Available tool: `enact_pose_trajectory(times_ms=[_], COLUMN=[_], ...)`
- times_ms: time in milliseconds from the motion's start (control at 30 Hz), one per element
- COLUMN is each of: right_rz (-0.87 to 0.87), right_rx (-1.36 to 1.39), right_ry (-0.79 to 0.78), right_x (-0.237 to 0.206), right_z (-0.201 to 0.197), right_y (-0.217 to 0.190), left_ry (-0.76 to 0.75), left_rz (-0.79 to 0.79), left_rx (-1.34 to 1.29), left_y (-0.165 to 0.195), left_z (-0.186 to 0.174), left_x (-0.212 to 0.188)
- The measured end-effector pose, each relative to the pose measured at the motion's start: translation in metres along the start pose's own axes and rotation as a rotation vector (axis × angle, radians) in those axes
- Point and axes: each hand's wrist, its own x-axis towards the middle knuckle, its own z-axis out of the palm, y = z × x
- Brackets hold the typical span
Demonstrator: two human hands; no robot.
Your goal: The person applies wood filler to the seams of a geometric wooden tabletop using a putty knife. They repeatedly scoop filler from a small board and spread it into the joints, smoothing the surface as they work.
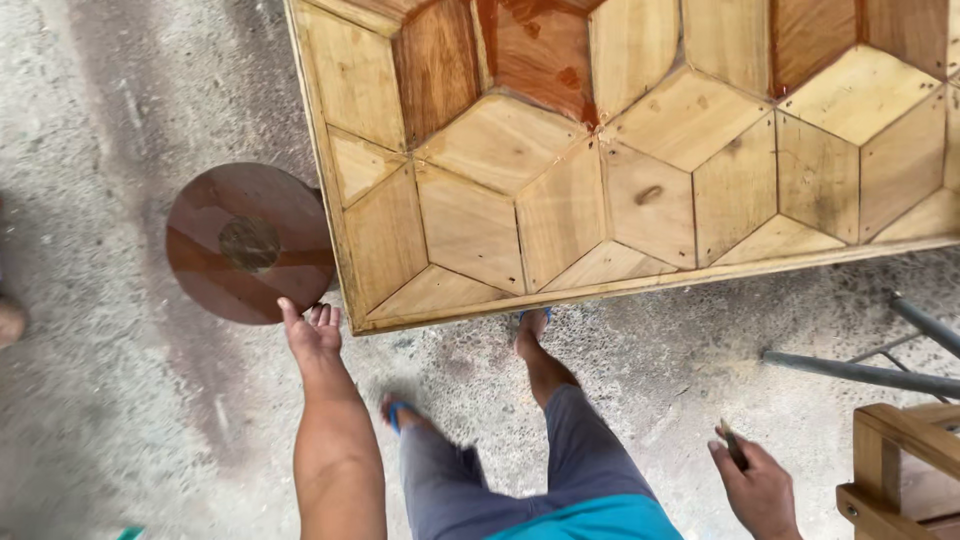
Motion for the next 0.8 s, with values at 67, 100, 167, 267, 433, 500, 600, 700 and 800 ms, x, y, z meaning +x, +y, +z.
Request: enact_pose_trajectory(times_ms=[67, 100, 167, 267, 433, 500, 600, 700, 800], right_rz=[0.162, 0.188, 0.114, -0.099, -0.360, -0.612, -0.302, -0.307, -0.209], right_rx=[-0.058, -0.074, -0.014, 0.050, 0.144, 0.177, 0.494, 0.285, 0.314], right_ry=[-0.042, -0.060, 0.019, 0.074, -0.115, -0.118, -0.450, -0.542, -0.662], right_x=[-0.017, -0.027, -0.034, -0.076, -0.092, -0.093, -0.083, -0.059, -0.026], right_z=[0.018, 0.029, 0.059, 0.090, 0.133, 0.161, 0.205, 0.231, 0.233], right_y=[0.022, 0.026, 0.009, -0.016, -0.103, -0.141, -0.198, -0.238, -0.248], left_ry=[-0.043, -0.064, -0.119, -0.022, -0.033, -0.045, 0.018, 0.185, 0.194], left_rz=[0.049, 0.079, 0.069, 0.160, 0.262, 0.364, 0.347, 0.279, 0.213], left_rx=[-0.032, -0.048, -0.142, -0.146, -0.023, 0.150, 0.291, 0.638, 0.837], left_y=[0.002, 0.004, 0.011, 0.035, 0.093, 0.107, 0.095, 0.057, 0.009], left_z=[0.001, -0.002, -0.007, -0.045, -0.102, -0.131, -0.162, -0.191, -0.221], left_x=[0.015, 0.021, 0.032, 0.039, 0.015, -0.006, -0.039, -0.081, -0.133])
